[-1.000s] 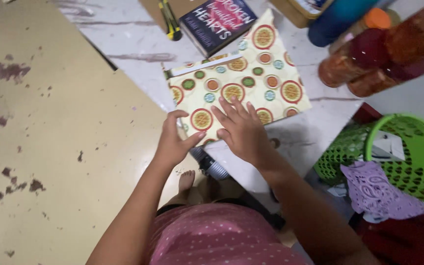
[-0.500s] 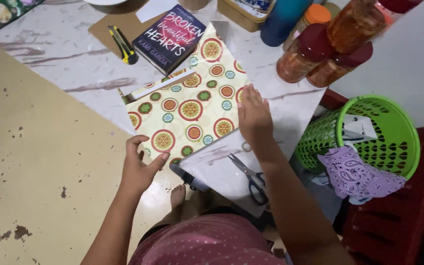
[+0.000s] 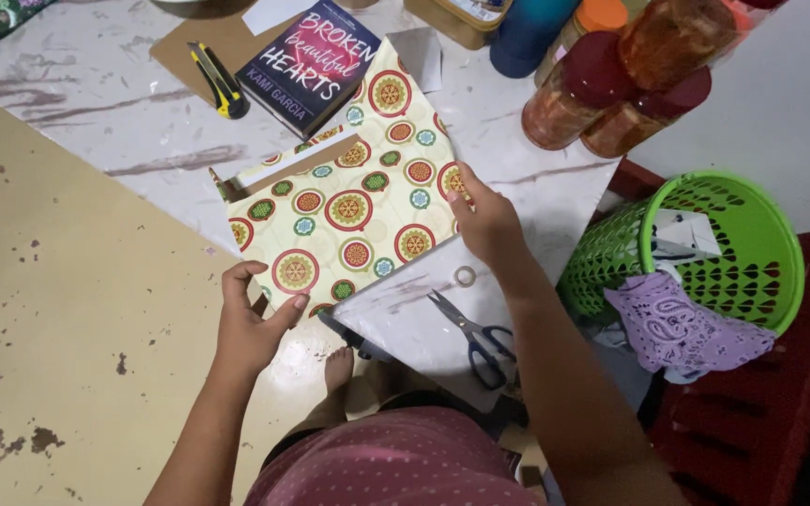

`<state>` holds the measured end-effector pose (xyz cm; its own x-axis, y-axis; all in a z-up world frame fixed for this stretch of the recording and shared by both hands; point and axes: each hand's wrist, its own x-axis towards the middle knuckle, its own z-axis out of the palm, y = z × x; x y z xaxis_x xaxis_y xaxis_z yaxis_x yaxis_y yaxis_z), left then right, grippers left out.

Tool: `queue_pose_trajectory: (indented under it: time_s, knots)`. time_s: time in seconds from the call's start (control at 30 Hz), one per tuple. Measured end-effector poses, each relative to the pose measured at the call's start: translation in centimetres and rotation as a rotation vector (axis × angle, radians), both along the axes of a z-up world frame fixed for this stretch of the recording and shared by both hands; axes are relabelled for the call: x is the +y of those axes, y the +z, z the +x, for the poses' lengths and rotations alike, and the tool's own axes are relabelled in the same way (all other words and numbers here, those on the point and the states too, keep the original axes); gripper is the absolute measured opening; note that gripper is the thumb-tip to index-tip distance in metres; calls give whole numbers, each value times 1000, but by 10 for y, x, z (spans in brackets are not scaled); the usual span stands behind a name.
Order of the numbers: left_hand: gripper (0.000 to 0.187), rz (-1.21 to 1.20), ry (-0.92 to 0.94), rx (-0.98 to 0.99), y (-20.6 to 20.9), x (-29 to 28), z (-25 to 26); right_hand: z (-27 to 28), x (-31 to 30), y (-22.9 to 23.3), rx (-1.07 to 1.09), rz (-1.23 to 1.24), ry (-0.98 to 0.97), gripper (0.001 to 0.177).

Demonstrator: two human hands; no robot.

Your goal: Wrapping a cardboard box with decorative patterned paper using scissors and tape.

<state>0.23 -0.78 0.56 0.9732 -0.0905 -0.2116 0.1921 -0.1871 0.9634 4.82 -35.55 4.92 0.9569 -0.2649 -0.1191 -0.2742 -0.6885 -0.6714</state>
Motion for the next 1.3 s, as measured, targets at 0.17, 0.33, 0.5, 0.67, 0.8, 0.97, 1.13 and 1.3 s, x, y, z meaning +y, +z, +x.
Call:
queue_pose_trajectory:
  time_s: [0.17, 0.33, 0.5, 0.67, 0.8, 0.97, 1.13, 1.3]
  knots:
    - [66, -51, 27, 28, -4, 0, 0, -6, 4, -5, -178, 160, 18, 51]
    - [68, 41, 23, -56, -7, 1, 1, -7, -2, -11, -144, 162, 59, 55]
    - [72, 66, 9, -64, 5, 2, 3, -1, -29, -20, -137, 51, 299, 75]
    - [79, 248, -96, -117, 21, 8, 7, -1, -40, -25, -141, -142, 447, 93]
    - [79, 315, -99, -86, 37, 5, 9, -5, -41, -32, -196, -150, 439, 91]
    - [75, 340, -116, -168, 47, 2, 5, -10, -35, -22, -338, -342, 474, 93]
    - [76, 366, -141, -232, 43, 5, 7, -8, -42, -37, -445, -368, 495, 93]
    - [74, 575, -133, -137, 62, 3, 7, -7, -44, -38, -448, -353, 512, 91]
